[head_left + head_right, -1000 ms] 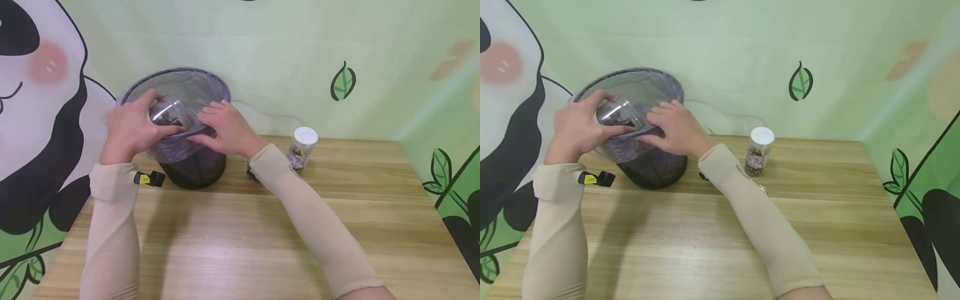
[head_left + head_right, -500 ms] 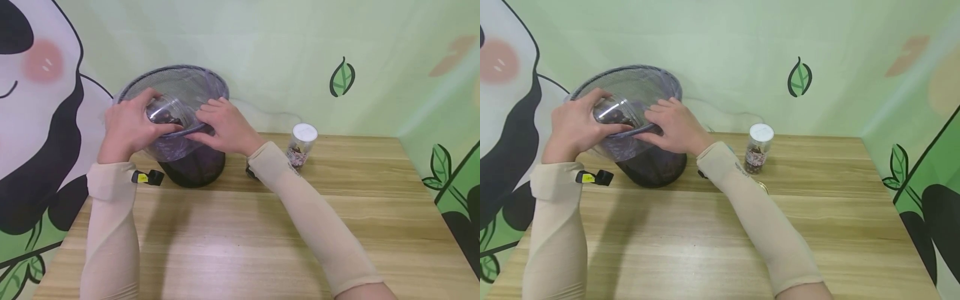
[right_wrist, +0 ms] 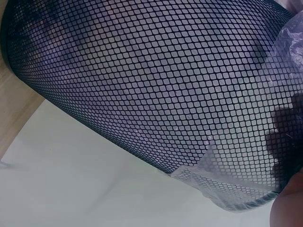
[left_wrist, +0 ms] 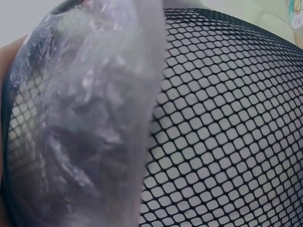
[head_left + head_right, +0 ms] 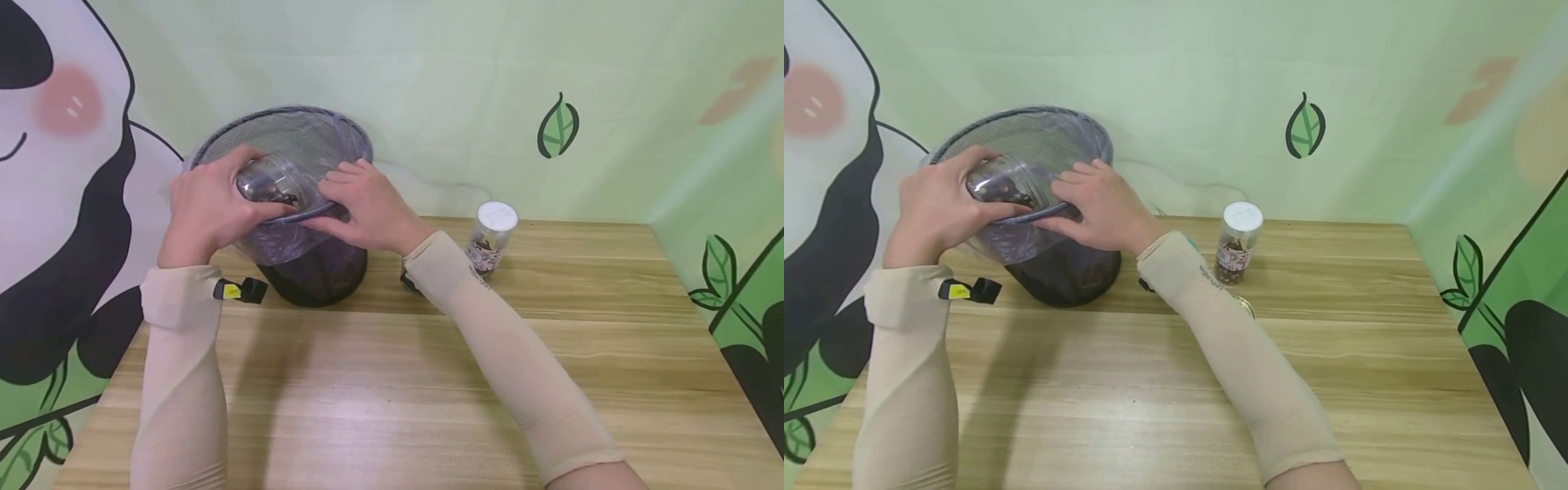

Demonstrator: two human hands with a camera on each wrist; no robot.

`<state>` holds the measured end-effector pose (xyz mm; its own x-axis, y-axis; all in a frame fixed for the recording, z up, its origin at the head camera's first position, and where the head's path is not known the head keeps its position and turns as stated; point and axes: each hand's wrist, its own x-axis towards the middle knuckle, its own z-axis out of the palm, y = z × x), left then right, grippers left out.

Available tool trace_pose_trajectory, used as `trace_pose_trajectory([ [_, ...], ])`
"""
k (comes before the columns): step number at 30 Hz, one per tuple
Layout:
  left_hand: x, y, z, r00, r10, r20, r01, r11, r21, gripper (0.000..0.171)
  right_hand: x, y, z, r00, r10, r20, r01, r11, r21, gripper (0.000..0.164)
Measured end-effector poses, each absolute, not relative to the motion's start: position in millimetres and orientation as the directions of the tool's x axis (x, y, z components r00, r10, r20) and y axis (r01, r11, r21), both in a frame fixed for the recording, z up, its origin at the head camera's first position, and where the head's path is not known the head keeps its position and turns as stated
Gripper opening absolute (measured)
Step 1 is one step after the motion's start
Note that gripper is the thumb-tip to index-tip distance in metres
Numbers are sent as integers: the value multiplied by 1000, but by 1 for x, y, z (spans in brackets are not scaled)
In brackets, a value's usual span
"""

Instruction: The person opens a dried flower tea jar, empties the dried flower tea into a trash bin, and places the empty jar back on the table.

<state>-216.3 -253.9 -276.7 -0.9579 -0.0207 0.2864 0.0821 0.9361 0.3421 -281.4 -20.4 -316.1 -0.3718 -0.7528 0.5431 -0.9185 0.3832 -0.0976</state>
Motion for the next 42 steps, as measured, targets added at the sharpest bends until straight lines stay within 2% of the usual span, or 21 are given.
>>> trace_pose_trajectory([
  [18,-220,-249,-274,-969,-13,247,76,934,349,83,-281,-15,-315,-395,-751,529,-907,410,-96,36],
  [33,-218,-248,-273,-972,-24,233,67,924,377,83,-280,-18,-317,-390,-748,537,-911,400,-103,37],
  [42,-218,-247,-274,-959,-15,284,105,909,403,87,-279,-17,-315,-395,-753,525,-910,401,-109,36],
])
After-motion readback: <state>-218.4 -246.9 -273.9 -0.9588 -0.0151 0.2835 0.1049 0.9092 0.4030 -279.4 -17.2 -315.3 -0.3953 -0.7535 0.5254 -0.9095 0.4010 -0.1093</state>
